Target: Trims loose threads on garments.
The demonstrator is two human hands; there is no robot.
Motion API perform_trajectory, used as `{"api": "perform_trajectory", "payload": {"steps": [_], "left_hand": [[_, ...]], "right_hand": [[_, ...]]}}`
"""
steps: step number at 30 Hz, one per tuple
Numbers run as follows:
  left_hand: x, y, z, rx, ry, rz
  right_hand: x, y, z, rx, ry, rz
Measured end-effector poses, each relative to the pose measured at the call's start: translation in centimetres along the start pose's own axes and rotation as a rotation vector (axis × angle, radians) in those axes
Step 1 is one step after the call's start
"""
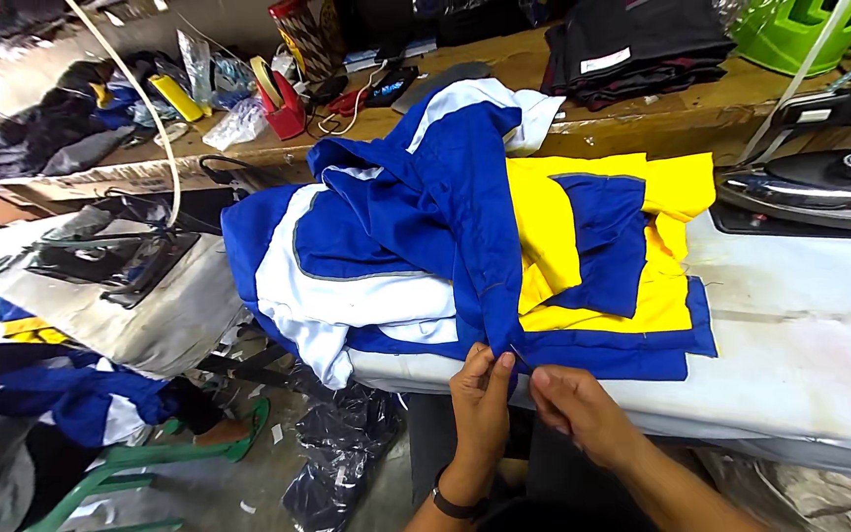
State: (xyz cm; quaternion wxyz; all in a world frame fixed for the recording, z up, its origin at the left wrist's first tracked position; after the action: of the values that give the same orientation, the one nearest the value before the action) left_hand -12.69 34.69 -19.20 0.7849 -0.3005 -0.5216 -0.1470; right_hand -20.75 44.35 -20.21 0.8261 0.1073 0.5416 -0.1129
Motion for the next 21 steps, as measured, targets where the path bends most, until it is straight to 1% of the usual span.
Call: {"api": "perform_trajectory", "payload": {"steps": [1, 2, 4, 5, 7, 9, 12, 15, 18, 21], "left_hand": [[0.1, 0.0, 0.1, -0.001, 0.011, -0.002], [0.2, 0.0, 0.1, -0.005, 0.016, 0.005], [0.5, 0.1, 0.2, -0.012, 0.007, 0.035], [0.6, 0.0, 0.3, -0.013, -0.008, 0.055], [0.8, 0.1, 0.2, -0.013, -0.048, 0.104], [0.9, 0.1, 0.2, -0.013, -0.078, 0.135], [0.8, 0.4, 0.0, 0.006, -0.102, 0.132], [0.5, 0.5, -0.1, 0.017, -0.079, 0.092], [0.2, 0.5, -0.1, 0.031, 0.003, -0.030], [0.1, 0.5, 0.0, 0.043, 0.106, -0.218]], "right_hand": [[-0.1, -0.1, -0.1, 0.003, 0.026, -0.031], [0.1, 0.0, 0.2, -0.053, -0.095, 0.028], [0.8, 0.1, 1.0, -0.222, -0.445, 0.200], [0.8, 0.1, 1.0, -0.223, -0.463, 0.205], [0.3, -0.3, 0.2, -0.109, -0.247, 0.087], [0.1, -0.6, 0.0, -0.047, -0.126, 0.038], [0.9, -0.8, 0.2, -0.054, -0.152, 0.070], [1.8, -0.9, 0.6, -0.061, -0.222, 0.089], [2.0, -0.8, 0.7, -0.074, -0.210, 0.039], [1.4, -0.7, 0.4, -0.072, -0.063, -0.085]]}}
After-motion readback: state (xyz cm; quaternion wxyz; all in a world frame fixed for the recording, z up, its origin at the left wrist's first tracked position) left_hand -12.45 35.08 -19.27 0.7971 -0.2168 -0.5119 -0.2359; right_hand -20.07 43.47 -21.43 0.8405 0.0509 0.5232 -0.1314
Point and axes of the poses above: each hand's wrist, its own y-axis away from the middle knuckle, its own z-axis out of the palm, x = y × z, the point moved 7 cm from there along -y, towards the middle knuckle, and after that the axes turned 1 degree about z, right-handed, at the moved point
